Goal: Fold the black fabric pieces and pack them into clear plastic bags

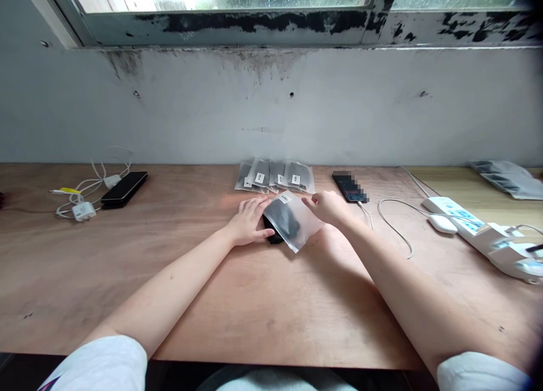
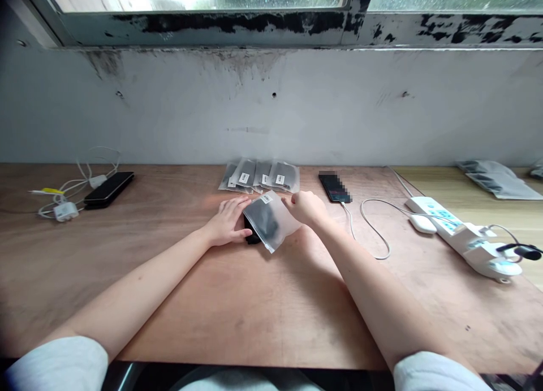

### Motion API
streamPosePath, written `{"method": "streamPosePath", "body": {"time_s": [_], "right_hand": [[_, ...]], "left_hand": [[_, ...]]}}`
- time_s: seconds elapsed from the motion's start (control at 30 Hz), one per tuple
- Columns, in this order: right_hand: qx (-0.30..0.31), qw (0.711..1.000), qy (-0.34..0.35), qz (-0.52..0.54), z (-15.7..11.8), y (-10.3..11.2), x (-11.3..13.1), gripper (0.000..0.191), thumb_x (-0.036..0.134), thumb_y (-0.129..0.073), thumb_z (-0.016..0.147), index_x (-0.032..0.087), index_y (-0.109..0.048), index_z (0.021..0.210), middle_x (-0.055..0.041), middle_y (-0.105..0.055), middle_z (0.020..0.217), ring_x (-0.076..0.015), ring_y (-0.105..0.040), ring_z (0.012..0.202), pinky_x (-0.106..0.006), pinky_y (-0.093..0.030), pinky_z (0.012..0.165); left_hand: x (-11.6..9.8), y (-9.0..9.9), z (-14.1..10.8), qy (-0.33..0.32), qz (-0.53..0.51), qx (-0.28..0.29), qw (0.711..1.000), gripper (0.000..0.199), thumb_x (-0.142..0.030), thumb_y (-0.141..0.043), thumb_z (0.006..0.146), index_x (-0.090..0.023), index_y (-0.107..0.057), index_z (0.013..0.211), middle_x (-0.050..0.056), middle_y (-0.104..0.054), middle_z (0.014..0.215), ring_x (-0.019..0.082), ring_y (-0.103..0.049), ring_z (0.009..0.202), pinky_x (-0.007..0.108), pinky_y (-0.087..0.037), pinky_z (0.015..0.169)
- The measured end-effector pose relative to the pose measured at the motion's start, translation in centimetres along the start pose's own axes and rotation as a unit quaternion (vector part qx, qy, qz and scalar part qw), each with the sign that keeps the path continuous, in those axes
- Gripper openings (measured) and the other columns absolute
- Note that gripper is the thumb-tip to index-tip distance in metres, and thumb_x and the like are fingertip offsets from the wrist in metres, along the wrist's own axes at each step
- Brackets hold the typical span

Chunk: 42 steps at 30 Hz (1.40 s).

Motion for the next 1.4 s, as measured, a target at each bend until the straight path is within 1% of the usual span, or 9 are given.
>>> {"method": "streamPosePath", "body": {"time_s": [0.07,0.13,0.27,0.4,0.57,0.73,1.03,1.23,1.4], "right_hand": [[0.048,0.998,-0.02,-0.026,-0.1,-1.2,-0.3,0.049,0.059,-0.046,0.095,0.02,-0.07,0.078,-0.0114,-0.07,0.077,-0.0253,-0.065,0.07,-0.034,-0.043,0.063],[0.024,0.999,0.0,-0.028,-0.3,-1.5,0.3,0.043,0.054,-0.047,0.097,0.019,-0.072,0.103,-0.0144,-0.073,0.095,-0.0293,-0.068,0.087,-0.038,-0.049,0.073],[-0.084,0.979,0.187,0.006,-1.9,-1.6,4.4,0.047,0.039,-0.047,0.1,0.017,-0.055,0.14,-0.0165,-0.054,0.146,-0.0322,-0.051,0.134,-0.046,-0.042,0.108],[-0.011,0.955,0.291,0.06,-3.4,-4.3,6.4,0.06,0.049,-0.039,0.103,0.017,-0.04,0.154,-0.0136,-0.037,0.161,-0.0299,-0.035,0.148,-0.045,-0.034,0.119],[0.074,0.957,0.26,0.109,-3.2,-7.2,5.4,0.076,0.064,-0.027,0.102,0.017,-0.024,0.162,-0.0115,-0.021,0.167,-0.026,-0.02,0.155,-0.044,-0.021,0.126],[0.097,0.96,0.248,0.084,-3.0,-7.9,5.1,0.084,0.07,-0.021,0.1,0.014,-0.018,0.163,-0.0115,-0.016,0.168,-0.0225,-0.014,0.156,-0.041,-0.013,0.128],[0.101,0.974,0.199,0.043,-2.7,-7.6,4.6,0.084,0.07,-0.017,0.1,0.014,-0.019,0.162,-0.0102,-0.02,0.167,-0.0248,-0.017,0.155,-0.045,-0.014,0.126],[0.071,0.986,0.149,0.0,-2.0,-7.8,3.5,0.076,0.061,-0.017,0.104,0.01,-0.029,0.159,-0.0156,-0.03,0.163,-0.0244,-0.021,0.154,-0.051,-0.007,0.126],[0.014,0.993,0.109,-0.046,-1.7,-6.1,2.5,0.065,0.055,-0.021,0.105,0.012,-0.049,0.145,-0.0194,-0.05,0.15,-0.0283,-0.041,0.144,-0.056,-0.01,0.122]], "left_hand": [[-0.3,-0.3,-0.1,0.002,0.002,0.007,1.0,0.096,-0.073,-0.059,0.085,-0.022,-0.025,0.159,0.017,-0.033,0.161,0.037,-0.026,0.148,0.055,-0.018,0.119],[-0.4,-0.6,-0.1,0.02,0.005,0.008,1.0,0.098,-0.075,-0.056,0.085,-0.021,-0.023,0.16,0.018,-0.031,0.162,0.037,-0.025,0.149,0.056,-0.018,0.119],[-0.2,-1.6,-0.3,0.085,0.009,0.027,0.996,0.102,-0.077,-0.052,0.086,-0.021,-0.013,0.162,0.018,-0.022,0.166,0.038,-0.022,0.151,0.059,-0.018,0.119],[0.3,-2.3,-0.2,0.113,0.003,0.064,0.992,0.107,-0.075,-0.056,0.084,-0.022,-0.006,0.163,0.017,-0.01,0.169,0.039,-0.013,0.154,0.061,-0.014,0.12],[0.7,-2.5,-0.2,0.122,-0.013,0.098,0.988,0.095,-0.046,-0.058,0.088,-0.02,-0.005,0.163,0.014,-0.001,0.17,0.034,-0.001,0.157,0.06,-0.004,0.124],[1.2,-2.3,0.0,0.131,-0.04,0.078,0.987,0.094,-0.016,-0.051,0.078,-0.019,-0.01,0.162,0.011,-0.009,0.17,0.029,-0.005,0.157,0.056,-0.004,0.125],[0.8,-1.6,-0.1,0.074,-0.08,0.045,0.993,0.093,-0.009,-0.048,0.073,-0.023,-0.02,0.161,0.009,-0.018,0.169,0.029,-0.011,0.156,0.055,-0.009,0.125],[0.7,-1.7,-0.1,0.081,-0.077,0.058,0.992,0.094,-0.008,-0.045,0.072,-0.024,-0.02,0.161,0.008,-0.02,0.168,0.03,-0.014,0.156,0.058,-0.011,0.125],[0.9,-1.8,-0.1,0.069,-0.086,0.073,0.991,0.09,-0.008,-0.045,0.07,-0.029,-0.035,0.157,0.003,-0.028,0.166,0.03,-0.02,0.154,0.058,-0.016,0.124]]}}
Point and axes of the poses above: each hand's wrist, its own z-axis towards the middle knuckle, its own y-axis out of the back of the hand, x = y × z, the point moved 8 cm from there along z, towards the middle knuckle
